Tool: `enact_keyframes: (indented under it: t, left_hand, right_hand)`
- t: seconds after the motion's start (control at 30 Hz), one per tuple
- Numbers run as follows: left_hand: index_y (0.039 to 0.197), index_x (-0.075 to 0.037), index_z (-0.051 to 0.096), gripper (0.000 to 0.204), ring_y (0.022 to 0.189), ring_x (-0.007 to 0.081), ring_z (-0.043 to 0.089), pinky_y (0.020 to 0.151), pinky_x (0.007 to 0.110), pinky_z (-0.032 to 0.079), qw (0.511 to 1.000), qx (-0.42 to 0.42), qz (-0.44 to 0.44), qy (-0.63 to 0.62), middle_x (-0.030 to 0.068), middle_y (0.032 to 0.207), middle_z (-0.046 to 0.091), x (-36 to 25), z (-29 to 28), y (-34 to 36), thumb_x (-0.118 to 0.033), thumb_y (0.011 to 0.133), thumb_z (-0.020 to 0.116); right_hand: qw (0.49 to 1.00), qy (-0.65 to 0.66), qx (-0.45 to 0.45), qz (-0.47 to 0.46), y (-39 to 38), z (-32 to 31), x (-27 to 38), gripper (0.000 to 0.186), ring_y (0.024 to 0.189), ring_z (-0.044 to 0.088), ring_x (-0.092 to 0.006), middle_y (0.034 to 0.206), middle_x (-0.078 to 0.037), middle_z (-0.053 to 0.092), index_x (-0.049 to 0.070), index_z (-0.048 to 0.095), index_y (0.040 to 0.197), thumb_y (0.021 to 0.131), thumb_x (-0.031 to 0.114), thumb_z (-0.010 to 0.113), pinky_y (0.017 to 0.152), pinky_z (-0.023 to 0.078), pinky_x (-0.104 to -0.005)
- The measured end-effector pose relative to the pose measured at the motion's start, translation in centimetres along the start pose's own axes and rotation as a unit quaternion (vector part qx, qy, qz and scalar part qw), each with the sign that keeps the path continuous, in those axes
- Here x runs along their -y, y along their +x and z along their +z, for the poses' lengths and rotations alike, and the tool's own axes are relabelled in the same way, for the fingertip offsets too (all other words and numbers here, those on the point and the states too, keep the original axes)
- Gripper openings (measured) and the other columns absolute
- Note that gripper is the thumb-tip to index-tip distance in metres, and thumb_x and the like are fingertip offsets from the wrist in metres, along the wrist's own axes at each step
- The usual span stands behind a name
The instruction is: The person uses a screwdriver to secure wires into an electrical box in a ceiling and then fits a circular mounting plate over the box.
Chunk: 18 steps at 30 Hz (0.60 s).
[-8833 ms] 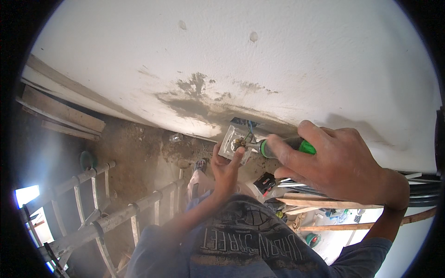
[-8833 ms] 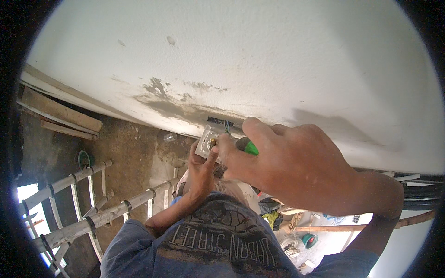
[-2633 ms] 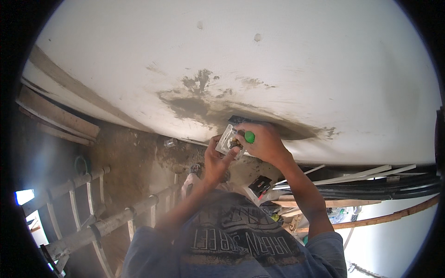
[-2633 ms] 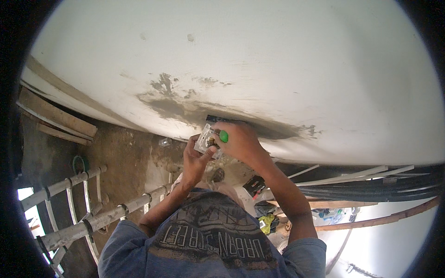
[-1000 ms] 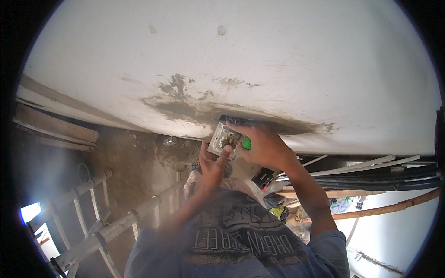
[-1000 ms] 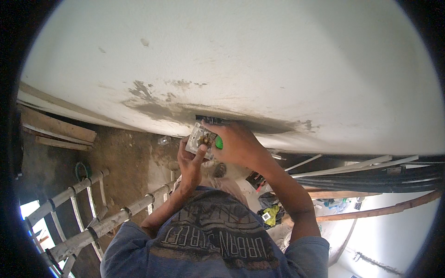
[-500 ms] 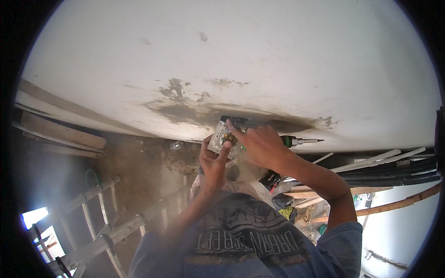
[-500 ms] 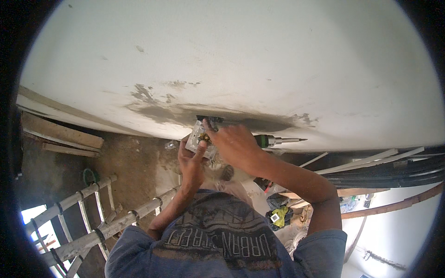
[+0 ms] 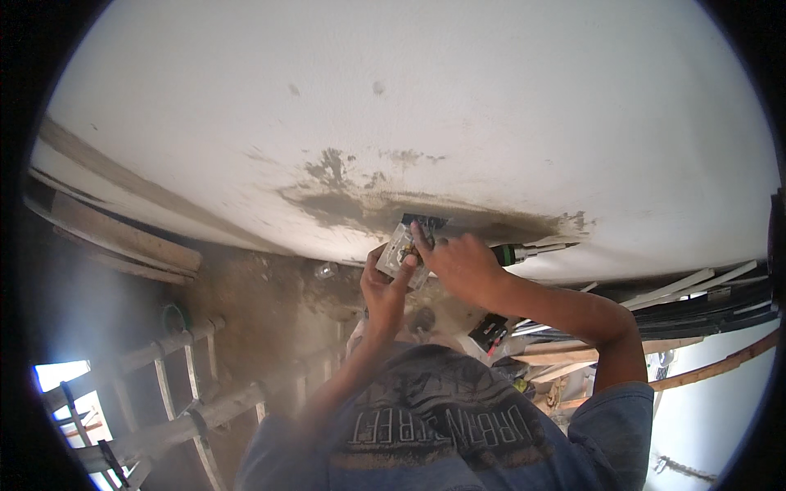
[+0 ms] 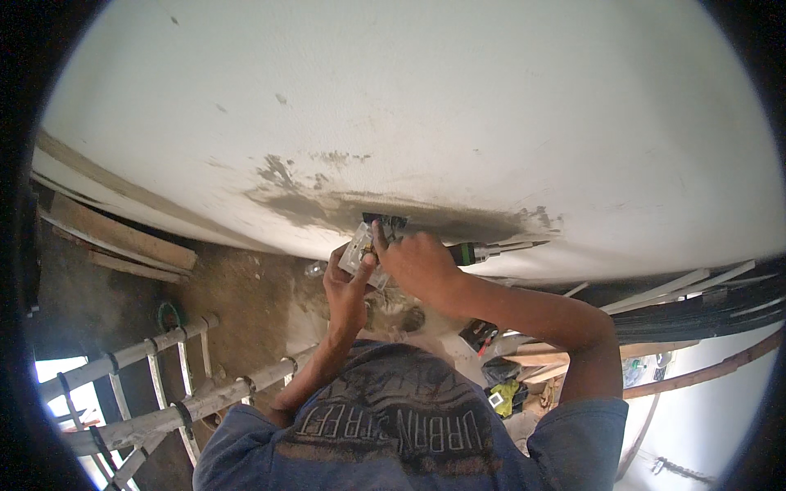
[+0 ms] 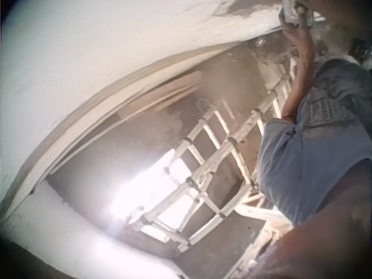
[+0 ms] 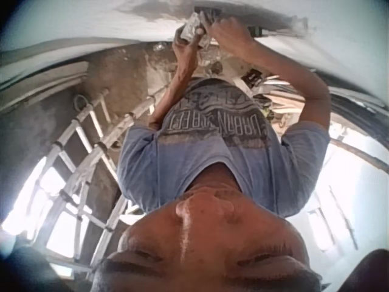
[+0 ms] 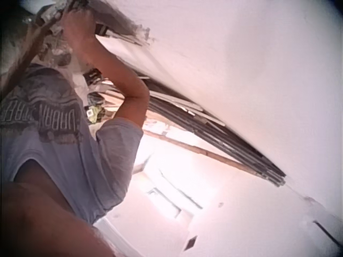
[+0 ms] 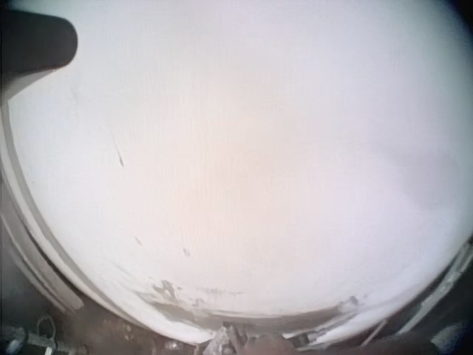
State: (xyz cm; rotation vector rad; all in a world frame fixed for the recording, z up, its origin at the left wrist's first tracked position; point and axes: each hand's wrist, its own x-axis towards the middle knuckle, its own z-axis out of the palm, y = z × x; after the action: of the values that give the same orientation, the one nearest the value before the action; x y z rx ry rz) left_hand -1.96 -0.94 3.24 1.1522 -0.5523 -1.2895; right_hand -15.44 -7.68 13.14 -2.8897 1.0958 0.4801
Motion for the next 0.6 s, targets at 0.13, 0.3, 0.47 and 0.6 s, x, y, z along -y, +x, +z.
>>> enact_keyframes:
  t: [0.13,0.3,0.47,0.6]
  left_hand:
    - [0.128,0.003,0.05,0.052,0.096,0.0137,0.064,0.075,0.026,0.054,1.0,0.001,-0.005,-0.011,0.01,0.109,0.065,-0.1,-0.3,-0.1,-0.015,0.088,0.078]
    - [0.126,0.004,0.051,0.05,0.094,0.013,0.063,0.075,0.025,0.053,0.998,0.007,0.007,-0.056,0.0103,0.109,0.065,0.2,0.0,-0.1,-0.014,0.088,0.077]
    - [0.125,0.003,0.051,0.049,0.09,0.0121,0.064,0.068,0.026,0.053,1.0,-0.007,-0.002,-0.027,0.0105,0.108,0.065,-0.1,0.2,-0.4,-0.018,0.089,0.077]
    - [0.125,0.002,0.051,0.051,0.088,0.0125,0.065,0.067,0.026,0.055,0.999,-0.006,-0.035,0.017,0.0104,0.107,0.066,-0.6,0.0,-0.2,-0.023,0.089,0.077]
  right_hand:
    - [0.992,0.098,-0.072,-0.037,0.2,0.8,-2.0,0.078,0.066,0.068,-0.0319,0.066,-0.014,0.066,0.006,0.036,0.151,0.08,0.013,0.067,0.063,0.055,-0.0427]
    - [0.976,0.217,0.016,0.01,0.0,-1.5,-1.5,0.079,0.067,0.066,-0.0354,0.066,-0.017,0.064,0.015,0.037,0.153,0.08,0.014,0.068,0.067,0.054,-0.0447]
    - [0.986,0.162,0.032,0.019,-0.6,-0.1,-1.2,0.084,0.065,0.066,-0.0347,0.066,-0.016,0.064,0.019,0.031,0.156,0.08,0.016,0.068,0.066,0.055,-0.0445]
    - [0.989,0.145,0.022,0.034,-1.0,0.4,-0.7,0.09,0.061,0.065,-0.0334,0.065,-0.015,0.064,0.021,0.024,0.158,0.079,0.015,0.068,0.063,0.055,-0.0443]
